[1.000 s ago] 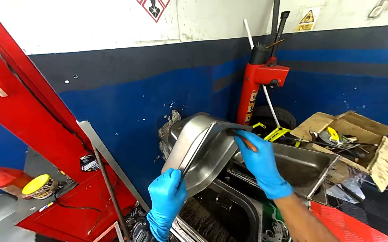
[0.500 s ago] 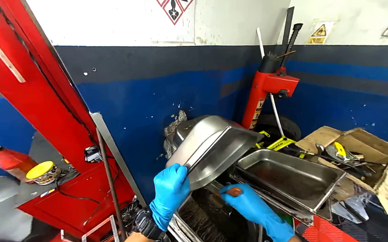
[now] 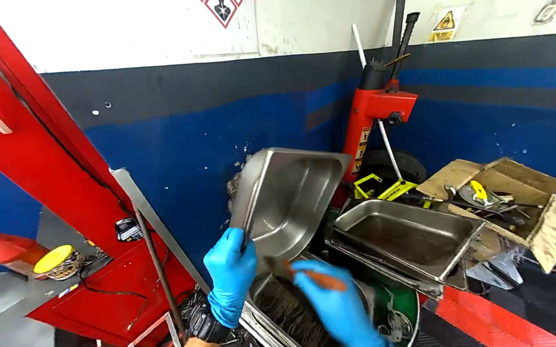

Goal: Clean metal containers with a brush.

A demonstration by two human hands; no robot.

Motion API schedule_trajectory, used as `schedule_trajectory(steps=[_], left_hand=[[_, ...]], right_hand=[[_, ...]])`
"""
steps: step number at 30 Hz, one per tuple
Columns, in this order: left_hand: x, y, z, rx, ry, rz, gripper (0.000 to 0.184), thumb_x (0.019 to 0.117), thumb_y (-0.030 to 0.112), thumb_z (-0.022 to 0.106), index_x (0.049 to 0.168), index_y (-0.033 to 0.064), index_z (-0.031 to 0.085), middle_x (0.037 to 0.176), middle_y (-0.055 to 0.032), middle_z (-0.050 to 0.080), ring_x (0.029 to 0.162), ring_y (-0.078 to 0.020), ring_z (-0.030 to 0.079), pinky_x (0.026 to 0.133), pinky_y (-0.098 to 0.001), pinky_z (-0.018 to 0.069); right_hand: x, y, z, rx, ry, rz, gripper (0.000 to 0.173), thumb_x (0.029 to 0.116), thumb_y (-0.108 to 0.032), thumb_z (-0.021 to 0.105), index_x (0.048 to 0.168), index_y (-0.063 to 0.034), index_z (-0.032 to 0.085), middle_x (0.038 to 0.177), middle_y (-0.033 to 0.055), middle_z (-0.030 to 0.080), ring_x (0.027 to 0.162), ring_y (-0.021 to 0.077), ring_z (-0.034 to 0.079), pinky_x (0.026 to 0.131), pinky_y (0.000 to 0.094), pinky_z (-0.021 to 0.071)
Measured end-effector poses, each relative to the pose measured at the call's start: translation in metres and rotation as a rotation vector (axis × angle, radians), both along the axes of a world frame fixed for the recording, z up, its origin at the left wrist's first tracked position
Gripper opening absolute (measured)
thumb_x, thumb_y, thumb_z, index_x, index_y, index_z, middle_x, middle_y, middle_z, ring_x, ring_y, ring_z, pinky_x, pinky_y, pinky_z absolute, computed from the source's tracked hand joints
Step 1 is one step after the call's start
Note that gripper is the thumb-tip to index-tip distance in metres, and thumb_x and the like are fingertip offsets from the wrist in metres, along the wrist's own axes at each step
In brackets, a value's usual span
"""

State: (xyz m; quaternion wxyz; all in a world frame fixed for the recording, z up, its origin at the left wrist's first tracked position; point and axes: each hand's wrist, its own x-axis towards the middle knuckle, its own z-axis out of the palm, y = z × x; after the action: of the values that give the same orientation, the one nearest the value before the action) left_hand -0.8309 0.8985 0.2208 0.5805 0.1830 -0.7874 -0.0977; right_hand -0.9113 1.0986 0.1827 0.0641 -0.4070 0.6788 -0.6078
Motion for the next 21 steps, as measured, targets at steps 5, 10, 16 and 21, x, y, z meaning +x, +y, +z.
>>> schedule_trajectory(steps=[5,10,16,21], left_hand=[[-0.002,0.009,0.012,0.15,0.003,0.007,0.018,0.0757,0.009,0.062,0.062,0.0122,0.051,0.053,0.0065,0.042,0.047,-0.0041,0.042,0.045,-0.0261,0.0341],[0.008,0.001,0.009,0.122,-0.078,0.014,0.016,0.0759,0.011,0.061,0.062,0.0121,0.053,0.054,0.0061,0.045,0.047,-0.0043,0.044,0.045,-0.0269,0.0357],[0.009,0.0,0.018,-0.102,-0.192,-0.06,0.016,0.0777,0.013,0.058,0.062,0.0099,0.055,0.056,0.0007,0.05,0.048,-0.0123,0.05,0.044,-0.0336,0.0392],[0.008,0.004,0.025,-0.245,-0.2,-0.121,0.016,0.0814,0.013,0.057,0.066,0.0097,0.062,0.059,-0.0022,0.056,0.052,-0.0166,0.058,0.045,-0.0358,0.0469]], right_hand=[[0.007,-0.003,-0.066,-0.188,0.259,-0.191,0.022,0.0969,-0.009,0.063,0.113,-0.0071,0.078,0.119,0.0074,0.075,0.114,0.0155,0.07,0.099,0.0333,0.06],[-0.063,0.04,-0.059,-0.083,0.268,-0.262,0.021,0.0978,-0.018,0.065,0.113,-0.0131,0.078,0.11,-0.0009,0.077,0.103,0.0072,0.072,0.093,0.0282,0.0609],[-0.112,0.035,0.103,-0.056,0.694,-0.337,0.022,0.0983,-0.017,0.064,0.115,-0.0118,0.077,0.109,0.0013,0.075,0.097,0.0091,0.071,0.087,0.0302,0.0609],[-0.107,0.008,0.059,0.2,0.584,-0.533,0.019,0.098,-0.023,0.063,0.105,-0.0127,0.078,0.089,0.006,0.074,0.079,0.0224,0.072,0.07,0.0471,0.0599]])
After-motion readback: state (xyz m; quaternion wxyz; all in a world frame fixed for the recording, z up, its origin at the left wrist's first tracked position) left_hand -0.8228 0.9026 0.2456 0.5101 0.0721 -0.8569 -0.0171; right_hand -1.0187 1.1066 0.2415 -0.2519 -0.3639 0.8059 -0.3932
